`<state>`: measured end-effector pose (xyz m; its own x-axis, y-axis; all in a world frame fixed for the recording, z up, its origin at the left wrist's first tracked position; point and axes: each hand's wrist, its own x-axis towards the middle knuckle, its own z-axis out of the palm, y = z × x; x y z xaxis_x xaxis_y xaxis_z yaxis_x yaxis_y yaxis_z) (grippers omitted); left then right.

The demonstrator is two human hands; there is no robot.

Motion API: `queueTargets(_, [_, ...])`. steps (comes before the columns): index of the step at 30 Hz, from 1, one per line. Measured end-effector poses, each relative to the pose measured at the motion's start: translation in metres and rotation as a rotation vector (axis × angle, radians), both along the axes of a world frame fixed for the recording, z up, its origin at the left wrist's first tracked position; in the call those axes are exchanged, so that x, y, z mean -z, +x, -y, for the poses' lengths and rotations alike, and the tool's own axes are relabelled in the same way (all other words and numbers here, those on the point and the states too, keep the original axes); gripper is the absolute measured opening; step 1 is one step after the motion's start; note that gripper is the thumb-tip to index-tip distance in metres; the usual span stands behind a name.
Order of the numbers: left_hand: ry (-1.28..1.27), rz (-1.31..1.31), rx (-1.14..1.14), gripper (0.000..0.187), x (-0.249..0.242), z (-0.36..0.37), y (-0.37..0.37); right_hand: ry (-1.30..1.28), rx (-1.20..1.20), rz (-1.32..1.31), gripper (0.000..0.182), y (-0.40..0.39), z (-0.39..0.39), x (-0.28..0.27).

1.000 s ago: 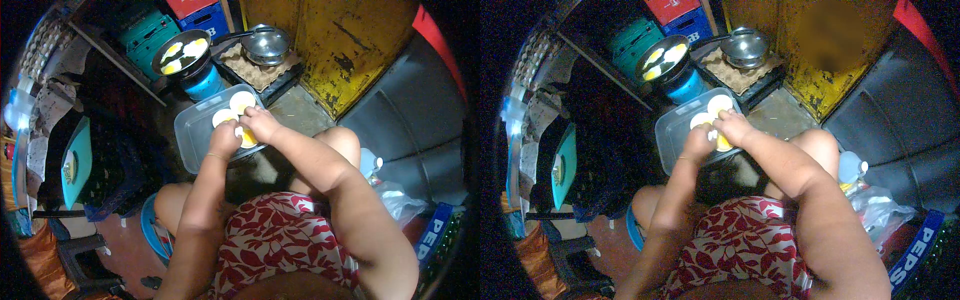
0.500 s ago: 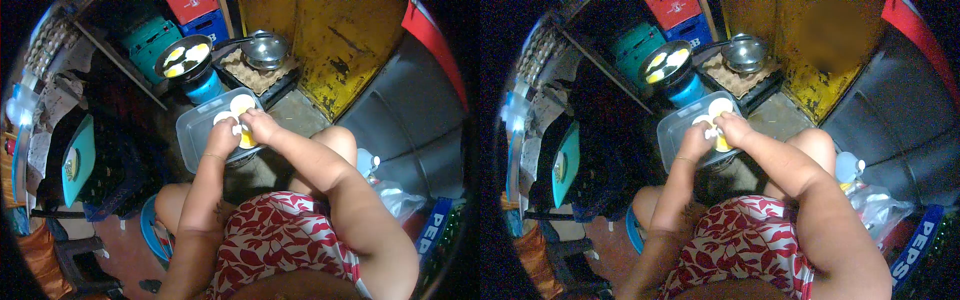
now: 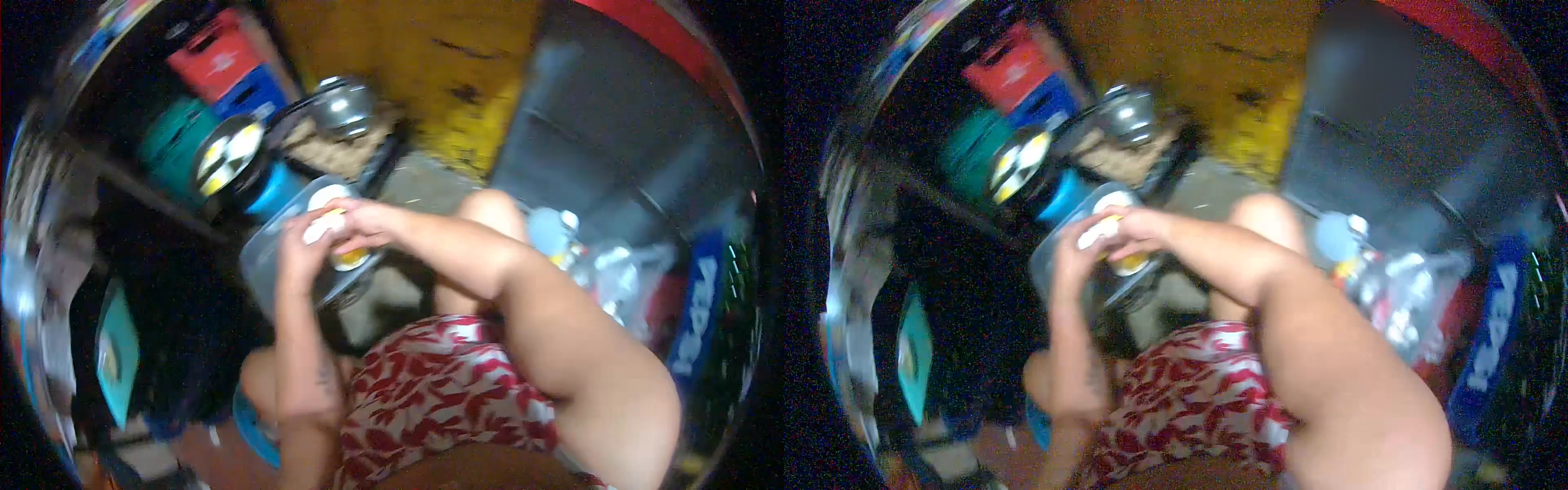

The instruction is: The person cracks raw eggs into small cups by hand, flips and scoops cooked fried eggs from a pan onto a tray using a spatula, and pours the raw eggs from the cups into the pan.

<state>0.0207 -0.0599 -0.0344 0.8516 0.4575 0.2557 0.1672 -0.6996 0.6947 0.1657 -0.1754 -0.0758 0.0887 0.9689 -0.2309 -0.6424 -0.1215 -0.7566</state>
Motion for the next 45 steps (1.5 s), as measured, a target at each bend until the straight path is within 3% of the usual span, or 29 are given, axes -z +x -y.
queueTargets(2, [-0.058,0.06,-0.055,0.053,-0.003,-0.006,-0.001,0.049,0.059,-0.083,0.061,-0.004,0.005,-0.011])
queueTargets(4, [-0.33,0.036,-0.13,0.042,-0.041,0.007,-0.005,0.073,0.154,-0.157,0.064,-0.002,0.005,-0.013])
queueTargets(5, [-0.342,0.194,-0.14,0.04,-0.027,-0.005,-0.002,0.097,0.205,-0.23,0.064,-0.003,0.017,-0.028])
queueTargets(6, [-0.335,0.15,-0.204,0.039,-0.038,-0.003,0.001,0.216,0.187,-0.338,0.06,-0.001,0.036,-0.041])
queueTargets(7, [-0.489,0.257,-0.151,0.037,-0.026,-0.018,0.004,0.302,0.219,-0.337,0.056,0.001,0.056,-0.058])
queueTargets(12, [-0.696,0.158,-0.266,0.033,0.0,-0.033,0.017,0.536,0.431,-0.075,0.045,0.011,0.245,-0.128])
queueTargets(14, [-0.717,0.185,-0.302,0.037,0.007,-0.028,0.021,0.172,0.682,0.467,0.047,0.012,0.343,-0.139])
queueTargets(16, [-0.574,0.136,-0.245,0.034,0.011,-0.032,0.023,-0.105,0.811,0.712,0.035,-0.002,0.418,-0.149])
queueTargets(17, [-0.51,0.114,-0.253,0.031,0.001,-0.019,0.022,-0.439,0.847,0.936,0.028,-0.015,0.449,-0.152])
queueTargets(19, [-0.638,0.233,-0.259,0.028,0.012,-0.019,0.021,-0.936,0.8,0.922,0.018,-0.027,0.517,-0.128])
queueTargets(21, [-0.683,0.186,-0.336,0.028,-0.03,0.002,0.015,-1.057,0.748,0.829,0.023,-0.023,0.583,-0.071])
queueTargets(22, [-0.591,0.221,-0.301,0.028,-0.034,-0.007,0.012,-1.211,0.801,1.1,0.03,-0.011,0.648,-0.011])
queueTargets(23, [-0.545,0.328,-0.247,0.03,-0.034,-0.019,0.005,-1.633,0.004,1.462,0.059,-0.001,0.631,-0.023])
queueTargets(26, [-0.396,0.517,-0.197,0.029,-0.085,-0.031,-0.056,-1.496,0.097,1.437,0.041,0.031,0.55,-0.042])
queueTargets(27, [-0.371,0.521,-0.259,0.029,-0.096,-0.026,-0.086,-1.474,0.194,1.427,0.033,0.046,0.52,-0.05])
queueTargets(29, [-0.318,0.534,-0.37,0.032,-0.103,-0.032,-0.157,-1.297,0.155,1.6,0.029,0.08,0.481,-0.043])
queueTargets(30, [-0.297,0.513,-0.412,0.032,-0.095,-0.036,-0.197,-1.196,0.225,1.659,0.032,0.074,0.426,-0.075])
queueTargets(32, [-0.151,0.417,-0.612,0.031,-0.064,-0.047,-0.268,-0.995,0.387,1.752,0.037,0.134,0.383,-0.08])
queueTargets(34, [-0.066,0.101,-0.868,0.037,-0.048,-0.032,-0.328,-0.785,0.541,1.784,0.042,0.165,0.313,-0.071])
queueTargets(36, [-0.08,-0.076,-0.96,0.044,0.012,-0.011,-0.386,-0.637,0.579,1.891,0.049,0.161,0.228,-0.094])
queueTargets(38, [-0.368,-0.145,-1.1,0.046,0.039,0.034,-0.391,-0.498,0.506,2.085,0.055,0.169,0.155,-0.1])
queueTargets(40, [-0.319,-0.266,-1.128,0.046,0.118,0.059,-0.405,-0.209,0.487,1.686,0.055,0.165,0.085,-0.08])
queueTargets(42, [-0.241,-0.446,-1.068,0.039,0.194,0.072,-0.401,-0.087,0.412,1.897,0.048,0.122,0.029,-0.074])
queueTargets(44, [-0.086,-0.437,-0.988,0.033,0.281,0.082,-0.408,-0.006,0.188,1.778,0.047,0.092,-0.001,-0.064])
queueTargets(45, [-0.068,-0.457,-0.967,0.031,0.288,0.081,-0.402,0.087,0.133,1.838,0.047,0.057,-0.007,-0.075])
